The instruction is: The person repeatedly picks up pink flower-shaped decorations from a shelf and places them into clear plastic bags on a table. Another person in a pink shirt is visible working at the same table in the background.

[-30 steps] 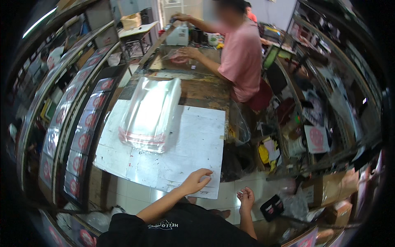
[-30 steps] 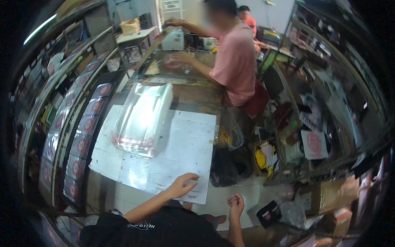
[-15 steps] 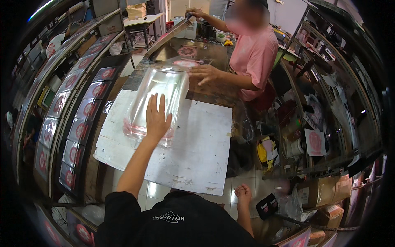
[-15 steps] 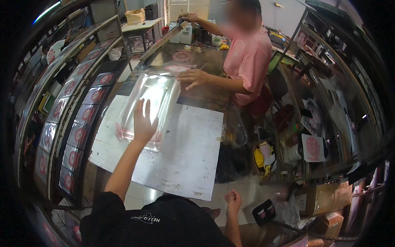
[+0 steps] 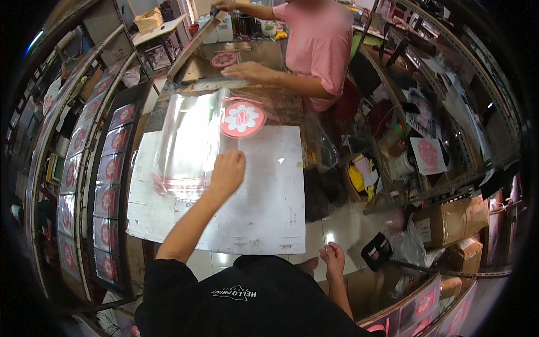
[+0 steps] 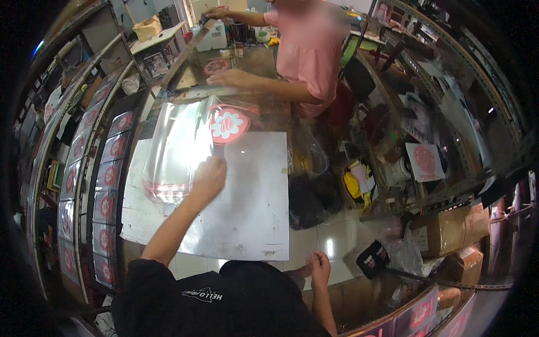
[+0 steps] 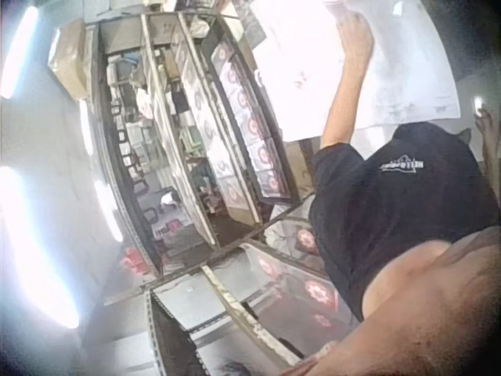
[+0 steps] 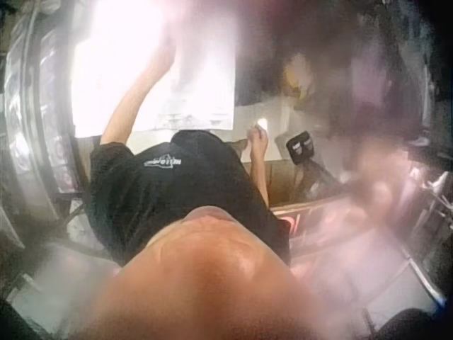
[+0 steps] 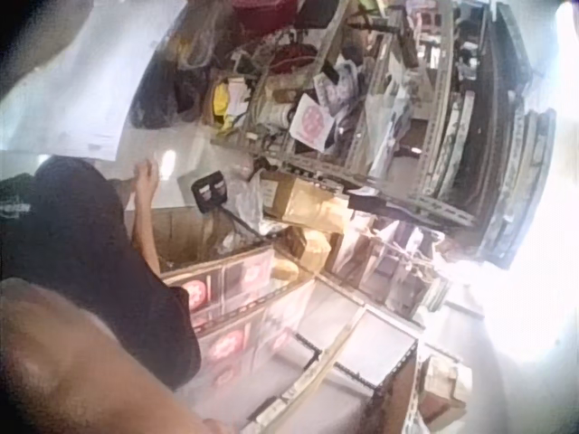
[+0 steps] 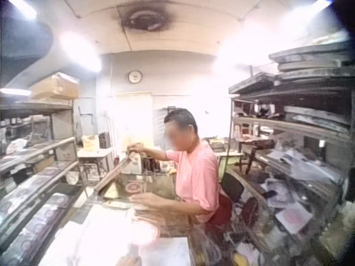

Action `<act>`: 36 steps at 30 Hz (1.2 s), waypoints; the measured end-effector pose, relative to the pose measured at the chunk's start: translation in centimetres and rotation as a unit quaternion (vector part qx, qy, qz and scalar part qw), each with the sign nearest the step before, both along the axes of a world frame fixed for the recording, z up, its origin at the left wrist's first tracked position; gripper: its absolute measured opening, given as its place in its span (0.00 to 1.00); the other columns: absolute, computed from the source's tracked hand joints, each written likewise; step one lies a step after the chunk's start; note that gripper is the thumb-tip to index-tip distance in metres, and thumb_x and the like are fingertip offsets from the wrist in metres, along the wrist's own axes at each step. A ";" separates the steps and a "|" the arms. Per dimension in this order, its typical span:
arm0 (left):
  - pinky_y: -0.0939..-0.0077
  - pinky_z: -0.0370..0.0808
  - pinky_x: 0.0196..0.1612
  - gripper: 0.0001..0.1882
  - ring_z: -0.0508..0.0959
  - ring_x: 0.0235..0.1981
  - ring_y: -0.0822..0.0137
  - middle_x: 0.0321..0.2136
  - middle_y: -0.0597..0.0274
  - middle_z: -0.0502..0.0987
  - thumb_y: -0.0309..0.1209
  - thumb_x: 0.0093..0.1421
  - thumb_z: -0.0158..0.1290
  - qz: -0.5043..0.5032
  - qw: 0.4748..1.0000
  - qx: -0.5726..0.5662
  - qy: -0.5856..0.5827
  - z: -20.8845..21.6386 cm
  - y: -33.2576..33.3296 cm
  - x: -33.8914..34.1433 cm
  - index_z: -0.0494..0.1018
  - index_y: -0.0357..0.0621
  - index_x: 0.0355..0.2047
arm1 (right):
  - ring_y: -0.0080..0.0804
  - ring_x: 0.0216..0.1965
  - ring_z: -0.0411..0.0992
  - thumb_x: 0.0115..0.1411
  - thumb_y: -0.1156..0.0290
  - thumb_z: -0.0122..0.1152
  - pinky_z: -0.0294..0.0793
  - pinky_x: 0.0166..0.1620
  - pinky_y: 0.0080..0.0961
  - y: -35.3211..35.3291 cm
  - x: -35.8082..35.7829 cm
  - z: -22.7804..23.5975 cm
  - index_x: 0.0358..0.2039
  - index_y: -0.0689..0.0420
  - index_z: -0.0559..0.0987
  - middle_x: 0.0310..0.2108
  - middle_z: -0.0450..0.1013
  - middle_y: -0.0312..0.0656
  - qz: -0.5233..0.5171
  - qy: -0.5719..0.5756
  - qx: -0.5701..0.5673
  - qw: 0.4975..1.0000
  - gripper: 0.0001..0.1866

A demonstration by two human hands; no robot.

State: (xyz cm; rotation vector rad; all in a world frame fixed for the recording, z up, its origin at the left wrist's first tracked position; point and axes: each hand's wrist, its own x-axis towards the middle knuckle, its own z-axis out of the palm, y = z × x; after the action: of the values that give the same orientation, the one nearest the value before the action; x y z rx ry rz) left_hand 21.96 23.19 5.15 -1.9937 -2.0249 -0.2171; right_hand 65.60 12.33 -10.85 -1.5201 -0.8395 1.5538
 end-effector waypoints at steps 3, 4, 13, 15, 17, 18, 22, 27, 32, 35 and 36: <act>0.62 0.70 0.35 0.12 0.75 0.34 0.60 0.35 0.58 0.73 0.28 0.56 0.50 -0.047 0.997 0.032 -0.051 -1.4 -2.6 5.8 0.76 0.38 0.39 | 0.37 0.46 0.76 0.67 0.70 0.55 0.76 0.49 0.31 0.7 -2.0 4.6 0.57 0.64 0.70 0.49 0.72 0.45 0.067 0.062 0.036 0.995 0.20; 0.63 0.71 0.34 0.12 0.75 0.34 0.60 0.35 0.58 0.73 0.28 0.56 0.50 -0.045 0.996 0.011 -0.072 -1.6 -3.3 7.8 0.76 0.38 0.39 | 0.39 0.51 0.73 0.67 0.70 0.55 0.74 0.52 0.33 0.9 -2.7 6.4 0.58 0.64 0.69 0.53 0.69 0.46 0.097 0.092 0.050 0.990 0.21; 0.66 0.77 0.29 0.19 0.79 0.27 0.60 0.34 0.54 0.72 0.30 0.56 0.53 -0.131 0.971 -0.126 -0.158 -4.6 -8.1 19.1 0.71 0.31 0.46 | 0.48 0.72 0.47 0.66 0.69 0.56 0.54 0.68 0.46 0.1 -5.0 9.2 0.65 0.60 0.63 0.73 0.41 0.47 0.214 0.219 0.117 0.945 0.28; 0.66 0.78 0.29 0.20 0.80 0.27 0.59 0.35 0.53 0.72 0.29 0.55 0.54 -0.162 0.960 -0.158 -0.168 -4.3 -8.6 20.5 0.71 0.31 0.46 | 0.45 0.72 0.47 0.65 0.71 0.55 0.52 0.69 0.43 -0.4 -5.2 9.8 0.63 0.64 0.66 0.73 0.38 0.50 0.206 0.199 0.130 0.949 0.26; 0.66 0.78 0.29 0.15 0.80 0.26 0.60 0.34 0.55 0.71 0.31 0.54 0.53 -0.191 0.949 -0.172 -0.180 -4.6 -9.0 21.6 0.72 0.34 0.41 | 0.44 0.72 0.47 0.65 0.72 0.56 0.51 0.69 0.43 -1.3 -4.5 9.8 0.63 0.63 0.65 0.73 0.36 0.50 0.210 0.202 0.145 0.946 0.27; 0.65 0.78 0.30 0.13 0.80 0.26 0.60 0.34 0.55 0.71 0.31 0.54 0.53 -0.209 0.943 -0.179 -0.186 -4.8 -8.9 22.3 0.73 0.36 0.38 | 0.44 0.72 0.47 0.65 0.73 0.56 0.51 0.70 0.42 -1.7 -4.0 9.8 0.64 0.63 0.65 0.74 0.34 0.50 0.210 0.201 0.154 0.944 0.27; 0.62 0.80 0.31 0.16 0.82 0.28 0.54 0.38 0.51 0.73 0.31 0.56 0.53 -0.246 0.915 -0.267 -0.173 -4.9 -8.0 24.8 0.72 0.34 0.43 | 0.40 0.71 0.50 0.66 0.72 0.57 0.53 0.69 0.39 -3.1 -2.5 11.2 0.62 0.62 0.68 0.72 0.44 0.48 0.137 0.172 0.135 0.966 0.25; 0.57 0.79 0.36 0.25 0.82 0.32 0.48 0.42 0.47 0.74 0.36 0.59 0.55 -0.333 0.876 -0.281 -0.205 -4.6 -7.5 29.8 0.68 0.31 0.52 | 0.31 0.58 0.66 0.66 0.67 0.60 0.67 0.60 0.29 -2.8 -0.4 9.4 0.56 0.61 0.74 0.60 0.66 0.45 -0.068 0.032 0.145 0.987 0.20; 0.57 0.76 0.37 0.30 0.79 0.34 0.49 0.38 0.49 0.74 0.41 0.57 0.59 -0.439 0.815 -0.275 -0.261 -2.2 -6.1 33.6 0.70 0.32 0.53 | 0.27 0.41 0.74 0.65 0.67 0.60 0.73 0.48 0.24 -3.2 8.5 6.0 0.52 0.62 0.77 0.42 0.78 0.40 -0.204 -0.095 0.103 0.969 0.18; 0.59 0.73 0.36 0.23 0.76 0.33 0.51 0.36 0.50 0.74 0.34 0.57 0.59 -0.400 0.817 -0.216 -0.355 -3.2 -4.7 32.8 0.73 0.34 0.50 | 0.20 0.35 0.73 0.63 0.71 0.58 0.74 0.40 0.22 -3.4 16.6 5.9 0.46 0.60 0.80 0.36 0.80 0.36 -0.214 -0.210 0.068 0.952 0.12; 0.60 0.73 0.36 0.21 0.75 0.33 0.51 0.36 0.50 0.74 0.32 0.58 0.58 -0.376 0.824 -0.191 -0.378 -3.8 -4.0 32.0 0.73 0.33 0.50 | 0.20 0.34 0.73 0.62 0.72 0.58 0.74 0.39 0.22 -3.5 19.4 6.4 0.45 0.59 0.80 0.35 0.80 0.36 -0.218 -0.223 0.077 0.947 0.11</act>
State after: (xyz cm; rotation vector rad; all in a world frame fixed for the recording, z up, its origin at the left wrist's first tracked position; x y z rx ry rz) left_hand 53.96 19.15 1.38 -3.2995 -1.5351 -0.9653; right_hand 84.98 8.80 -4.41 -1.8193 -0.7756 0.8177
